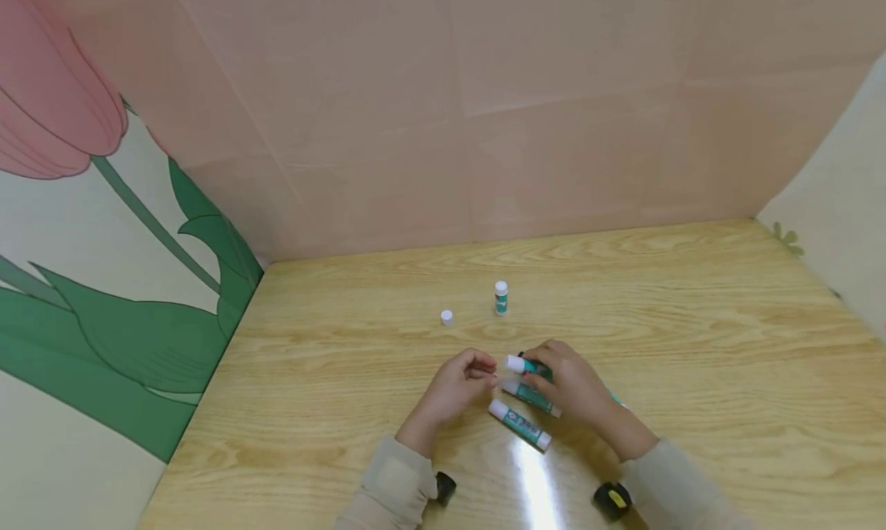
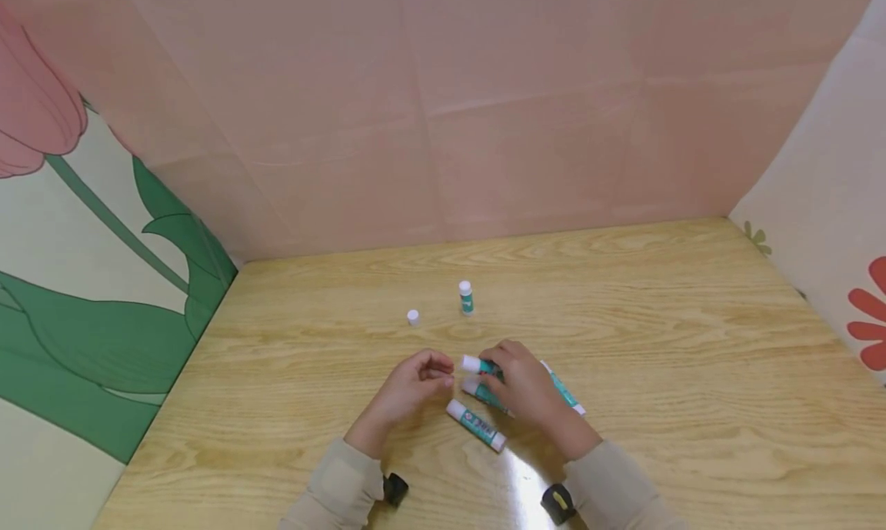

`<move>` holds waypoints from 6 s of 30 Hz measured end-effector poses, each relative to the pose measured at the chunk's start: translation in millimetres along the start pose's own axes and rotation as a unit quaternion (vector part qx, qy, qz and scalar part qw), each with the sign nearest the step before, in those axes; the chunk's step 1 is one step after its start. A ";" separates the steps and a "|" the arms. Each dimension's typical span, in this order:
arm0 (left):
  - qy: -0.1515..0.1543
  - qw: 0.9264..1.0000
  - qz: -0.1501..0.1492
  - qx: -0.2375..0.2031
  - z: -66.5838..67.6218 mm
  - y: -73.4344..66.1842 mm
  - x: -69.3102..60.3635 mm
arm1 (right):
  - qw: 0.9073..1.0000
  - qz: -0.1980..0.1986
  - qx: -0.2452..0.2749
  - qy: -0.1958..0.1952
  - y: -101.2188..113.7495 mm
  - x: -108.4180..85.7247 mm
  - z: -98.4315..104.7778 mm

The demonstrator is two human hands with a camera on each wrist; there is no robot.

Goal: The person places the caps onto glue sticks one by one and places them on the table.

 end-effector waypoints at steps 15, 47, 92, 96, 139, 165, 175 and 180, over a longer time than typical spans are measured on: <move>-0.001 1.000 0.021 0.021 9.6 -22.6 -9.5 | 0.998 -0.050 -0.004 -0.022 -22.8 8.7 11.2; -0.016 0.998 0.014 0.067 24.0 16.6 6.0 | 0.994 -0.105 -0.010 0.038 -50.5 20.2 -3.8; -0.086 0.972 0.000 0.217 57.8 10.3 18.2 | 0.983 -0.148 -0.013 0.104 -60.6 25.4 -16.3; -0.088 0.972 0.014 0.219 59.4 12.9 19.7 | 0.982 -0.155 -0.003 0.110 -61.9 25.1 -17.4; -0.117 0.967 0.044 0.223 68.4 22.7 36.4 | 0.986 -0.151 0.028 0.064 -54.5 44.3 -13.3; -0.111 0.965 0.029 0.235 68.5 20.1 40.2 | 0.980 -0.170 0.071 0.069 -58.2 62.1 -18.3; -0.107 0.959 0.048 0.260 67.5 20.2 41.7 | 0.976 -0.186 0.082 0.074 -56.7 71.5 -15.7; -0.106 0.958 0.054 0.259 67.2 19.9 41.4 | 0.976 -0.191 0.077 0.072 -55.9 75.9 -15.3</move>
Point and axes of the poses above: each hand's wrist, its own x-axis towards the middle knuckle, its own z-axis out of the back of the hand, y = z × x, the point moved 6 cm from there along x, towards the middle knuckle, and after that the axes turned 5 degrees about x, right-handed, at the moved point
